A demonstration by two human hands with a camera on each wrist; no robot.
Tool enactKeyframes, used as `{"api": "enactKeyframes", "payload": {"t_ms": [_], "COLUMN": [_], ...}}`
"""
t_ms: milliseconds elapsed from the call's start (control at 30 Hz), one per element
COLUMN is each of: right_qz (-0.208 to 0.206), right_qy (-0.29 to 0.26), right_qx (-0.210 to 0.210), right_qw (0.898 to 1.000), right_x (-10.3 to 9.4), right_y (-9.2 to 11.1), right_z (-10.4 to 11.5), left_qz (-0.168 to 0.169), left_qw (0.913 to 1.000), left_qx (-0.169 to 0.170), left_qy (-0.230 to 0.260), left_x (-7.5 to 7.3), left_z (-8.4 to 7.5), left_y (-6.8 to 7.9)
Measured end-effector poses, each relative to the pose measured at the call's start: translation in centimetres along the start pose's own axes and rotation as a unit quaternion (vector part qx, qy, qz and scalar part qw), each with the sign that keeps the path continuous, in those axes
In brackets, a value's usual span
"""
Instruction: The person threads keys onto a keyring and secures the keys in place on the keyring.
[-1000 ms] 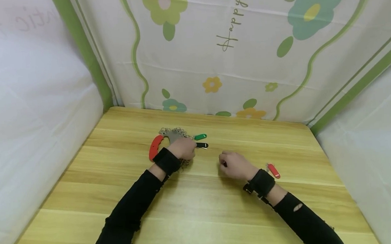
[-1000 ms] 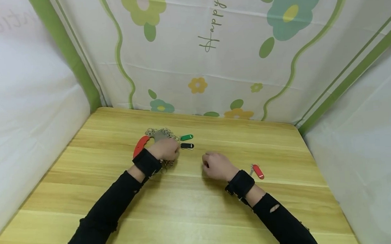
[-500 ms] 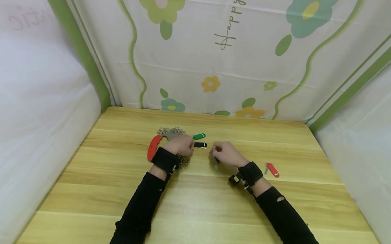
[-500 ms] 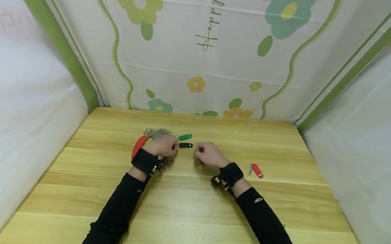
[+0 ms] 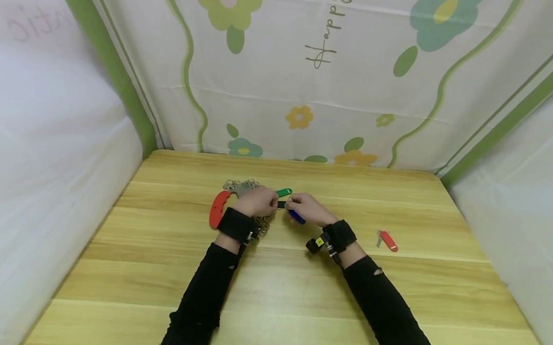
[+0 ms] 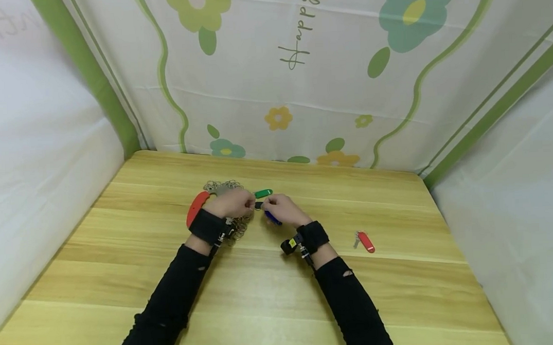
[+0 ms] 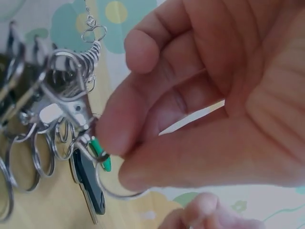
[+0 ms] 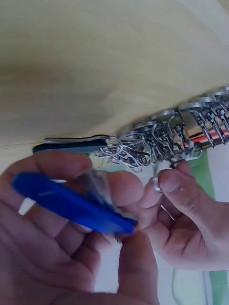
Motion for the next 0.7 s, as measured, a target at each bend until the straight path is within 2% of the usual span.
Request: {"api": "enactKeyframes", "payload": {"t_ms": [167,300,500,700], "right_qz": [-0.016,-0.05,-0.084,-0.103], "right_qy": [0.024,0.036,0.02,0.012], "right_qx": [0.003,0.003,-0.001,-0.003], "right_qw": [1.0,0.998,0.996,0.995], "right_x": [0.0,-0.3,-0.8,-0.9], "right_y": [-0.9,-1.4,-1.7,-1.8], "right_z": [-0.3,-0.3,0.3,0.6], "left_qz": [-0.011,-0.021,-0.037,-0.061], "left_qw": [0.9999,0.9996,0.9985,0.9974], "left_qx": [0.005,0.011,0.003,-0.001], "left_qy": [0.002,0.013,0.039,0.039], "left_x": [-0.1,-0.3,-0.4,-0.3], "left_z": [0.0,-0.1,-0.1,0.0], "left_y": [-0.2,-0.4,-0.8,-1.1]}}
Point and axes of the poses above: each hand's wrist, its own y-axis away from the middle knuckle, its own x-axis out of the palm, z = x × y, the point moved 4 cm from there along -y, towards the middle knuckle, and after that the axes turned 13 degrees about -y, right-handed, at the moved point
